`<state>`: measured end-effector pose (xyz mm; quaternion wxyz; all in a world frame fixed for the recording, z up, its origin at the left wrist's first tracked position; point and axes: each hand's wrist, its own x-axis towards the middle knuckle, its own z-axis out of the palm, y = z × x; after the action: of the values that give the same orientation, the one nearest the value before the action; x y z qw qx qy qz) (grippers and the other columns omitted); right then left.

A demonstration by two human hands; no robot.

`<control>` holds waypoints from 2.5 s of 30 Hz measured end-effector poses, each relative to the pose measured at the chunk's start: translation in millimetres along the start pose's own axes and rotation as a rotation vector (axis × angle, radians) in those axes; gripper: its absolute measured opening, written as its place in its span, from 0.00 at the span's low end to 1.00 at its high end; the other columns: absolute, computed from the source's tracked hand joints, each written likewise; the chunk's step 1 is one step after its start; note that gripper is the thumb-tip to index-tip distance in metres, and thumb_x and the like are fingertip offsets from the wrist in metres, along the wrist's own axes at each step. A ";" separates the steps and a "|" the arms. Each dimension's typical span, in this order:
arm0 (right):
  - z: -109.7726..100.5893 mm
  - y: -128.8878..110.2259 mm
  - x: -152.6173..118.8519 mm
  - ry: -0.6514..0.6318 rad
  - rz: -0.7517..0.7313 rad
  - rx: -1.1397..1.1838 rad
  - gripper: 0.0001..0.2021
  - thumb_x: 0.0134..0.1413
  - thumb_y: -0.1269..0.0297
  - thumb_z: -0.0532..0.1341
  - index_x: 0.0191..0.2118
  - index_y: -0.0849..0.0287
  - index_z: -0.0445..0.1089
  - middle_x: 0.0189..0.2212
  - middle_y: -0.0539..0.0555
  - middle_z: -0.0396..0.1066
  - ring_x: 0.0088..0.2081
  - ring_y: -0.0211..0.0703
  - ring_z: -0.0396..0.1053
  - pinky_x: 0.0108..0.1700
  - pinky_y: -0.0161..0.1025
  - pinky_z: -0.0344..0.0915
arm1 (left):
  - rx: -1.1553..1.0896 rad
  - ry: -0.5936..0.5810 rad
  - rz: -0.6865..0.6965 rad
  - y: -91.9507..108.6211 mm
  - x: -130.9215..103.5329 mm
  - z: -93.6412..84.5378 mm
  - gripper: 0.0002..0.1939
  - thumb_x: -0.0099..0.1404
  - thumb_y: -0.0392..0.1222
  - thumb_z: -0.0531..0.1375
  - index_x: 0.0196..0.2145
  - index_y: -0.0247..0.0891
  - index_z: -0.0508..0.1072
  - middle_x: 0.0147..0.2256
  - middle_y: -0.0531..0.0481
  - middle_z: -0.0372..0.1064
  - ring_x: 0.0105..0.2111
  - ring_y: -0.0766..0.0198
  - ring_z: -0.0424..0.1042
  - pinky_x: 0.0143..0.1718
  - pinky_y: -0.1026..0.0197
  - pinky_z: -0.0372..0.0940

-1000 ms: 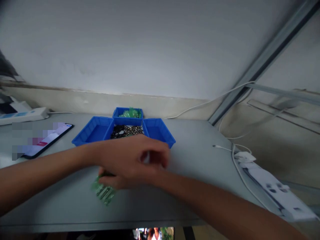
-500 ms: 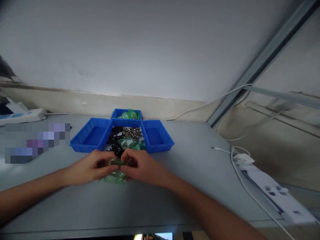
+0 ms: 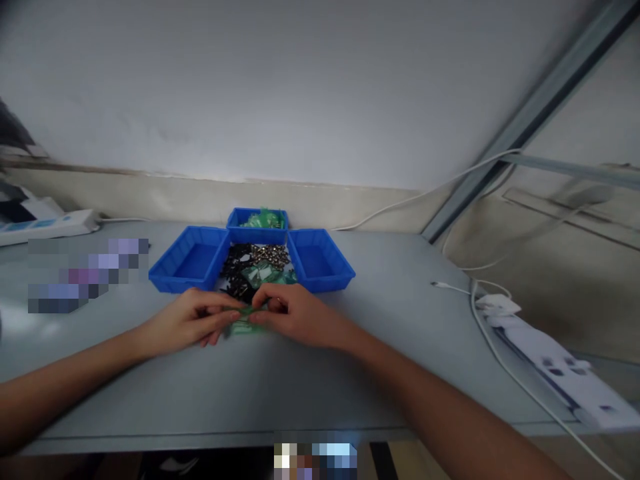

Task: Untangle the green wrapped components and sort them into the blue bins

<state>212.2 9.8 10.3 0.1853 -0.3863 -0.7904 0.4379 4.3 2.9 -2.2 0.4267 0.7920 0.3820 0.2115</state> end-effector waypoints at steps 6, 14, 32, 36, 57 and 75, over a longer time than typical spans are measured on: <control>-12.4 -3.3 -2.3 -0.298 0.079 0.325 0.13 0.47 0.56 0.58 0.34 0.60 0.64 0.28 0.52 0.70 0.30 0.37 0.68 0.27 0.33 0.63 | -0.096 0.064 0.001 3.2 -2.1 -1.2 0.17 0.62 0.45 0.51 0.24 0.31 0.72 0.18 0.51 0.66 0.17 0.74 0.61 0.17 0.73 0.57; -9.0 2.2 -1.3 -0.232 0.065 0.273 0.06 0.46 0.65 0.60 0.31 0.60 0.64 0.25 0.48 0.67 0.27 0.32 0.65 0.28 0.31 0.61 | -0.278 0.028 -0.054 5.3 -0.2 3.8 0.10 0.55 0.39 0.58 0.36 0.36 0.66 0.23 0.56 0.65 0.22 0.72 0.65 0.24 0.69 0.63; 0.1 3.9 1.3 0.031 -0.195 -0.240 0.04 0.48 0.67 0.58 0.31 0.59 0.63 0.31 0.50 0.63 0.31 0.35 0.62 0.33 0.33 0.59 | 0.129 0.192 0.258 4.3 -7.2 10.6 0.17 0.57 0.36 0.56 0.43 0.40 0.54 0.30 0.55 0.69 0.38 0.65 0.68 0.45 0.59 0.57; -1.3 -1.2 -2.3 -0.072 -0.153 -0.137 0.15 0.42 0.57 0.62 0.34 0.59 0.63 0.30 0.49 0.61 0.30 0.35 0.60 0.31 0.32 0.59 | 0.139 0.221 0.319 5.2 -9.6 13.2 0.18 0.57 0.33 0.55 0.43 0.39 0.52 0.30 0.54 0.68 0.35 0.66 0.68 0.42 0.60 0.59; -7.5 -1.6 -3.0 -0.090 -0.065 -0.137 0.12 0.47 0.56 0.58 0.34 0.59 0.66 0.22 0.46 0.61 0.24 0.32 0.56 0.24 0.30 0.51 | 0.272 0.030 0.177 7.3 -5.5 3.3 0.08 0.62 0.42 0.51 0.29 0.35 0.64 0.21 0.56 0.60 0.20 0.72 0.59 0.20 0.70 0.54; -9.2 -3.1 -4.3 -0.029 -0.015 0.113 0.13 0.47 0.54 0.58 0.34 0.59 0.63 0.19 0.46 0.64 0.24 0.33 0.63 0.25 0.31 0.58 | 0.072 0.104 0.033 17.7 -5.8 -4.9 0.13 0.62 0.46 0.49 0.32 0.35 0.67 0.27 0.52 0.66 0.26 0.69 0.64 0.26 0.67 0.59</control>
<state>219.3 10.6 18.1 0.1988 -0.3630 -0.7698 0.4860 5.1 -5.3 15.2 0.3739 0.8010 0.3979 0.2455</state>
